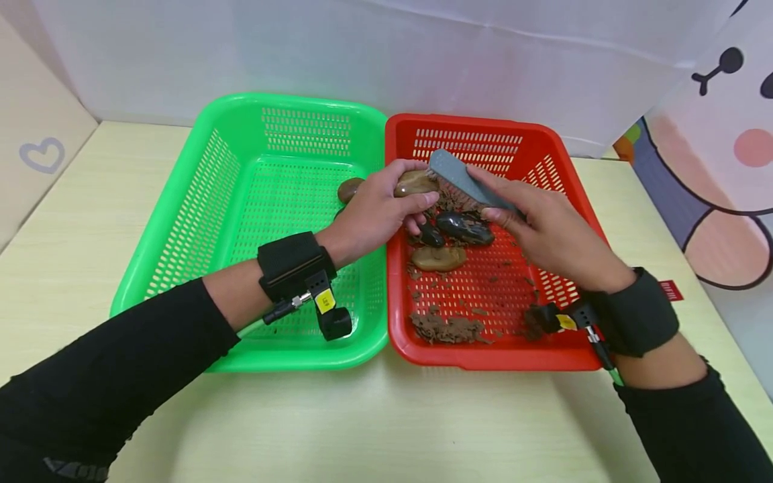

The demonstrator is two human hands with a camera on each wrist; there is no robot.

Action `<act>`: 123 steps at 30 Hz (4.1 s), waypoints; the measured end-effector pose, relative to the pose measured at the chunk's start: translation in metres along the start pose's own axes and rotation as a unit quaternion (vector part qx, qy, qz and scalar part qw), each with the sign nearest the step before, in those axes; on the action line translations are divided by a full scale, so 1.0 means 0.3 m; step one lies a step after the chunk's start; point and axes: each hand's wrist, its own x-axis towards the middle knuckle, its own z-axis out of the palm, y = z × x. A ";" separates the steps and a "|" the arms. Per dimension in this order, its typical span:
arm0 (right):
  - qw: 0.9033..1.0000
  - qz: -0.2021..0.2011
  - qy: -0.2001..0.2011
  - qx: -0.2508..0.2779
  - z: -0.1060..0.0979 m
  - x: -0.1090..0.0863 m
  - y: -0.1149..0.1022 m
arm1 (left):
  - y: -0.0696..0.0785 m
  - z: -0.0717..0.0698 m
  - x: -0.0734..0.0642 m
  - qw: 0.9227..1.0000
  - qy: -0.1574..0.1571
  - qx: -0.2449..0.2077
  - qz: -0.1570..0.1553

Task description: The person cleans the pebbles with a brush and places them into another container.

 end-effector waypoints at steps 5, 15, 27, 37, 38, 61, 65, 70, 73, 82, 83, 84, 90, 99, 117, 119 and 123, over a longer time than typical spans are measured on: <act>1.000 0.011 0.002 0.003 0.000 -0.001 0.002 | -0.002 0.001 0.001 1.000 -0.001 -0.004 0.001; 1.000 0.006 0.003 0.007 0.002 -0.004 0.002 | 0.001 0.004 0.000 1.000 -0.001 -0.003 -0.002; 1.000 0.002 0.008 -0.009 0.000 -0.001 0.000 | -0.001 0.002 0.003 1.000 0.001 0.003 -0.001; 0.999 -0.032 -0.015 0.034 0.006 -0.004 -0.002 | -0.001 0.006 0.005 1.000 0.000 -0.002 0.001; 0.999 -0.028 -0.013 0.028 0.005 -0.004 -0.002 | -0.001 0.005 0.004 1.000 0.000 0.000 0.001; 1.000 0.000 -0.003 0.003 0.003 0.006 0.000 | -0.003 -0.004 0.004 1.000 0.002 0.014 -0.003; 1.000 -0.015 -0.015 0.023 0.004 0.002 0.000 | -0.002 -0.001 0.003 1.000 0.003 0.013 -0.003; 0.999 -0.040 -0.020 0.026 0.008 0.000 -0.001 | 0.001 0.002 0.003 1.000 0.001 0.008 0.004; 1.000 -0.023 -0.010 0.011 0.003 0.001 -0.001 | 0.003 0.000 0.002 1.000 0.001 0.014 0.001; 0.999 -0.017 -0.023 0.024 0.002 -0.005 -0.005 | 0.001 0.002 0.003 1.000 0.001 0.016 -0.002; 0.999 -0.024 -0.025 0.026 0.002 -0.005 -0.005 | 0.001 0.003 0.003 1.000 -0.001 0.013 0.001; 0.999 -0.029 -0.025 0.027 0.003 -0.006 -0.005 | 0.001 0.003 0.003 1.000 -0.001 0.011 0.002; 1.000 0.003 -0.007 -0.005 -0.003 0.000 -0.004 | -0.001 -0.001 0.002 1.000 0.000 0.021 0.001; 0.999 -0.029 -0.021 0.022 0.002 -0.005 -0.004 | 0.006 0.003 -0.002 1.000 -0.001 0.017 0.001; 1.000 -0.027 -0.009 0.005 -0.001 0.002 -0.004 | 0.007 0.000 0.001 1.000 0.001 0.011 0.002; 1.000 -0.011 -0.004 -0.010 -0.004 0.005 -0.002 | 0.008 -0.001 0.000 1.000 0.003 0.016 0.000; 1.000 -0.006 -0.016 0.002 -0.005 0.005 0.000 | 0.007 -0.003 0.000 1.000 0.003 0.016 -0.004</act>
